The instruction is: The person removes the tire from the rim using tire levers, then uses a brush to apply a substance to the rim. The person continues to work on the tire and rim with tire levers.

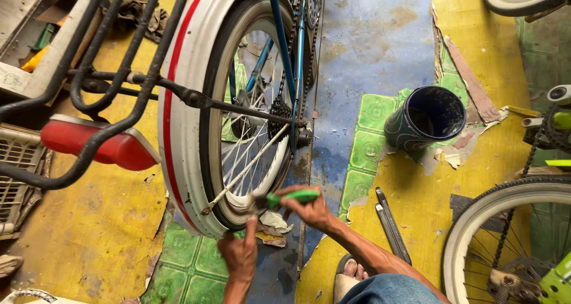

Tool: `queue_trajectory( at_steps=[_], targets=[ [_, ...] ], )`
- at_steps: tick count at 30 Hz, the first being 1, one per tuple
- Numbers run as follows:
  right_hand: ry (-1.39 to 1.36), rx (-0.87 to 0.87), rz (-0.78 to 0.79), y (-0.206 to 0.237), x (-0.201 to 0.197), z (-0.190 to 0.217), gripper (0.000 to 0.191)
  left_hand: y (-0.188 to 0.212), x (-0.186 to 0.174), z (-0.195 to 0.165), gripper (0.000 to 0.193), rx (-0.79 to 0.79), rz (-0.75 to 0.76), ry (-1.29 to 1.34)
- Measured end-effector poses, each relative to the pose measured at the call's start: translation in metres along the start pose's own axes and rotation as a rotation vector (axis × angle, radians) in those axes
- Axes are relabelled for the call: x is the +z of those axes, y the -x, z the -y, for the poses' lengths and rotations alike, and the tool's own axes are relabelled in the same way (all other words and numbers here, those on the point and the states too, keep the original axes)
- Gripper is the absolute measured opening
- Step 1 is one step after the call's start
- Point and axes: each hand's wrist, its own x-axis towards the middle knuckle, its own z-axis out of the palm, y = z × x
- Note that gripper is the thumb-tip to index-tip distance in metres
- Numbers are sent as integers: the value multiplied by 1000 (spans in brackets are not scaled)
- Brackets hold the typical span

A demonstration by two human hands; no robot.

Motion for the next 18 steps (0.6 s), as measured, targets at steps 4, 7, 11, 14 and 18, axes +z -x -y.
queue_trajectory(
  at_steps=[4, 7, 11, 14, 18],
  targets=[
    [123, -66, -227, -29, -26, -5, 21, 6, -24, -19, 56, 413, -134, 113],
    [-9, -99, -206, -7, -27, 3, 23, 8, -15, -10, 56, 460, -86, -47],
    [-115, -123, -80, 12, 0, 10, 18, 0, 15, 19, 38, 138, 93, 93],
    [61, -153, -209, -14, -9, 7, 20, -3, 12, 29, 39, 156, 13, -66],
    [81, -87, -264, -5, -28, 4, 24, 8, -4, 17, 51, 302, -140, 160]
  ],
)
